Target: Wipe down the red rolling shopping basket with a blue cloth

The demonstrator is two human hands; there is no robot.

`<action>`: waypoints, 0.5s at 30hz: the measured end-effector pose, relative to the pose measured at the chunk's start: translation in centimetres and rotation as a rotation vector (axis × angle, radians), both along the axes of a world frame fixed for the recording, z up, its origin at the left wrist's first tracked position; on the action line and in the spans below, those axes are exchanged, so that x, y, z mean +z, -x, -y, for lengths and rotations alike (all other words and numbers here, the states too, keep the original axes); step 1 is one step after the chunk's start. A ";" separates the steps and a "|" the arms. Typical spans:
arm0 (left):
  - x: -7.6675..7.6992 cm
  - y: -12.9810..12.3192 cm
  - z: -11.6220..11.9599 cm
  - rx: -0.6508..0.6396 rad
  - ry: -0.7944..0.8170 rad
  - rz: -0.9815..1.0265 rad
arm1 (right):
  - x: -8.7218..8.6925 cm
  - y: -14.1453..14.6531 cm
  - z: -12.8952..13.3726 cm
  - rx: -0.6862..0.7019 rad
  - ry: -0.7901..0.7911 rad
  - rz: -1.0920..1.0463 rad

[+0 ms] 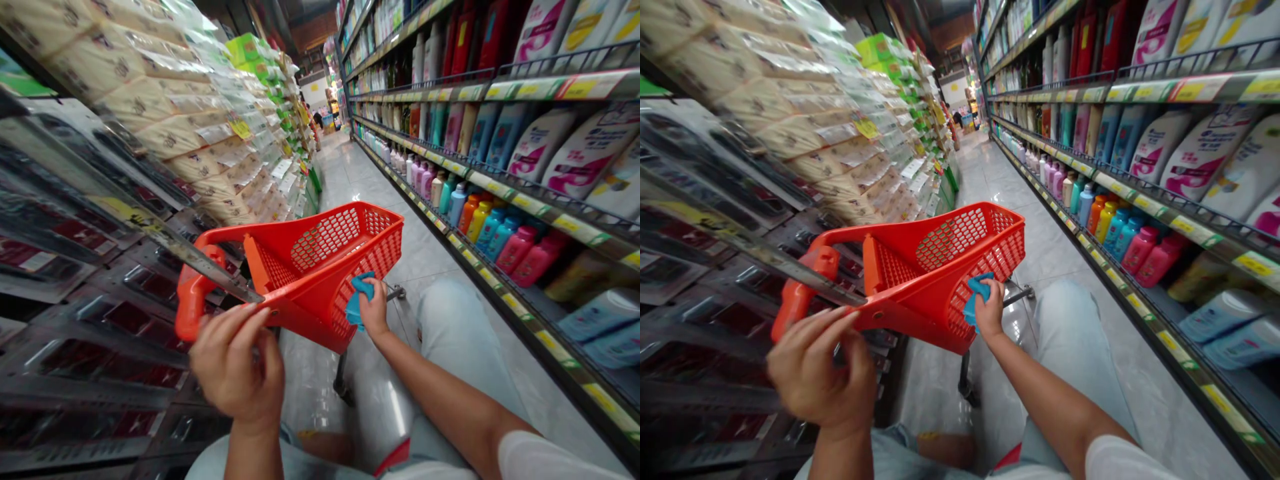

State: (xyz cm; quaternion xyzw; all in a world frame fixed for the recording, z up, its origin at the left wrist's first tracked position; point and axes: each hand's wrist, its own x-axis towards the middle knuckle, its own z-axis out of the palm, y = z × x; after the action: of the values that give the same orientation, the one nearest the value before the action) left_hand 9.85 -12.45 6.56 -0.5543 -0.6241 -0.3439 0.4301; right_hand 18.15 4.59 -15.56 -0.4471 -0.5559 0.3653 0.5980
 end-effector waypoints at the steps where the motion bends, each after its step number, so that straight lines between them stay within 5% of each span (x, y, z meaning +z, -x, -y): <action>1: -0.1 -1.0 -1.1 -0.125 0.093 -0.049 | 0.8 0.3 0.0 -0.006 -0.024 -0.005; 3: 0.0 -2.4 -4.1 -0.211 0.299 -0.122 | 2.1 0.8 1.4 0.066 -0.112 0.013; 6: -0.1 -2.8 -8.7 0.076 0.659 -0.047 | 2.3 0.9 4.2 0.328 -0.264 0.106; 8: -0.4 -2.3 -10.6 0.263 0.827 0.018 | 1.7 0.4 3.8 0.370 -0.263 0.133; 13: -1.2 -0.6 -11.1 0.361 0.893 0.018 | 1.6 -1.3 -4.7 -0.021 -0.015 0.037; 15: -1.3 -0.2 -10.7 0.370 0.896 0.009 | 1.9 -1.0 -5.6 -0.076 0.031 0.021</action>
State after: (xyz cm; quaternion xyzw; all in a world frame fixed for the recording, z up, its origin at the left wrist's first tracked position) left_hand 10.07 -1.70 5.29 -0.5633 -0.8007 0.0384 0.2001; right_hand 19.18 10.20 -13.70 -0.4810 -0.5392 0.3461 0.5985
